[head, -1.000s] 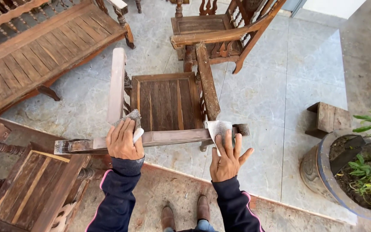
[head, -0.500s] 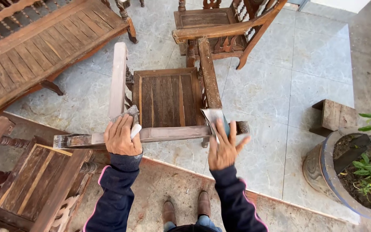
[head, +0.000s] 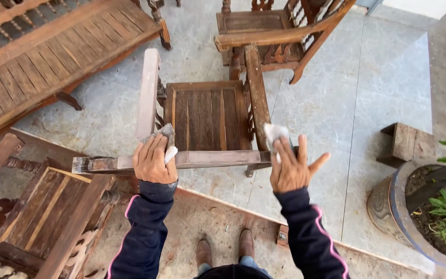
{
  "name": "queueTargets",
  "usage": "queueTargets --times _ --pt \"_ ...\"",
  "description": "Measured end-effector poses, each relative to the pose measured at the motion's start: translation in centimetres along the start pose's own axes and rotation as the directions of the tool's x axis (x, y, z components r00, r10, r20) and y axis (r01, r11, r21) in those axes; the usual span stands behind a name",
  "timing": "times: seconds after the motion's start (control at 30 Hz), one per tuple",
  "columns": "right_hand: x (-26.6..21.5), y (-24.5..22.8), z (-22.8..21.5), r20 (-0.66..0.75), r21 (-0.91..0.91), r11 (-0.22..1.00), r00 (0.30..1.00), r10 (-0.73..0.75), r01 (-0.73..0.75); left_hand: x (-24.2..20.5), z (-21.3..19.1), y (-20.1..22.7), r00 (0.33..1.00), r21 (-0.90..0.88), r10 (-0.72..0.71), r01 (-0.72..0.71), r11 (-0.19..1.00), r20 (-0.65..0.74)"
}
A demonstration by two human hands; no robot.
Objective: Sand and clean wooden chairs using sandpaper and a cloth.
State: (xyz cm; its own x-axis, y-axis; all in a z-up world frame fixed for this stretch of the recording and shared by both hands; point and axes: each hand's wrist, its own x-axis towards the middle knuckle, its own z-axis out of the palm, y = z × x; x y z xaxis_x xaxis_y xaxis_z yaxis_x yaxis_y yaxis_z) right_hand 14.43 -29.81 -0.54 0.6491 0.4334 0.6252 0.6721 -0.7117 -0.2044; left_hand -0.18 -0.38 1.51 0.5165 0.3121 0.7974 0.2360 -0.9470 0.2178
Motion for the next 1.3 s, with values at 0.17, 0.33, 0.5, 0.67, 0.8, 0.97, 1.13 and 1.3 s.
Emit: queueTargets --times 0.17,0.33,0.5,0.67,0.8,0.97,1.13,1.3 --pt "-1.9 0.3 1.1 -0.038 -0.042 0.998 0.998 0.055 -0.057 -0.3 1.1 -0.4 0.999 -0.018 -0.015 0.014 1.000 -0.042" --pt "-1.5 -0.2 0.5 -0.039 -0.020 0.993 0.993 0.115 -0.116 -0.8 0.1 -0.1 0.999 0.001 -0.030 0.030 1.000 0.024" --pt "-2.4 0.2 1.3 -0.088 0.037 0.985 0.982 0.170 -0.167 -0.9 1.1 -0.4 0.999 0.012 -0.013 0.014 1.000 -0.039" --pt "-2.5 0.0 0.8 -0.053 0.067 0.983 0.983 0.173 -0.170 -1.1 0.9 -0.2 0.999 -0.012 -0.033 0.032 0.999 -0.025" --pt "-3.3 0.5 0.8 -0.098 0.081 0.986 0.983 0.154 -0.146 -1.5 1.2 -0.7 0.999 0.001 -0.020 0.020 1.000 -0.032" --pt "-2.0 0.2 1.1 -0.049 0.061 0.981 0.981 0.186 -0.183 -1.3 0.8 -0.4 0.999 -0.020 -0.032 0.032 0.999 -0.019" --pt "-1.6 -1.2 1.1 -0.086 -0.017 0.997 0.993 0.076 -0.078 -1.1 0.8 -0.2 0.999 0.012 -0.042 0.042 0.999 -0.015" --pt "-1.6 -2.1 0.5 -0.004 0.115 0.993 0.999 0.032 -0.031 -1.1 0.8 -0.6 1.000 -0.006 -0.016 0.016 1.000 -0.015"
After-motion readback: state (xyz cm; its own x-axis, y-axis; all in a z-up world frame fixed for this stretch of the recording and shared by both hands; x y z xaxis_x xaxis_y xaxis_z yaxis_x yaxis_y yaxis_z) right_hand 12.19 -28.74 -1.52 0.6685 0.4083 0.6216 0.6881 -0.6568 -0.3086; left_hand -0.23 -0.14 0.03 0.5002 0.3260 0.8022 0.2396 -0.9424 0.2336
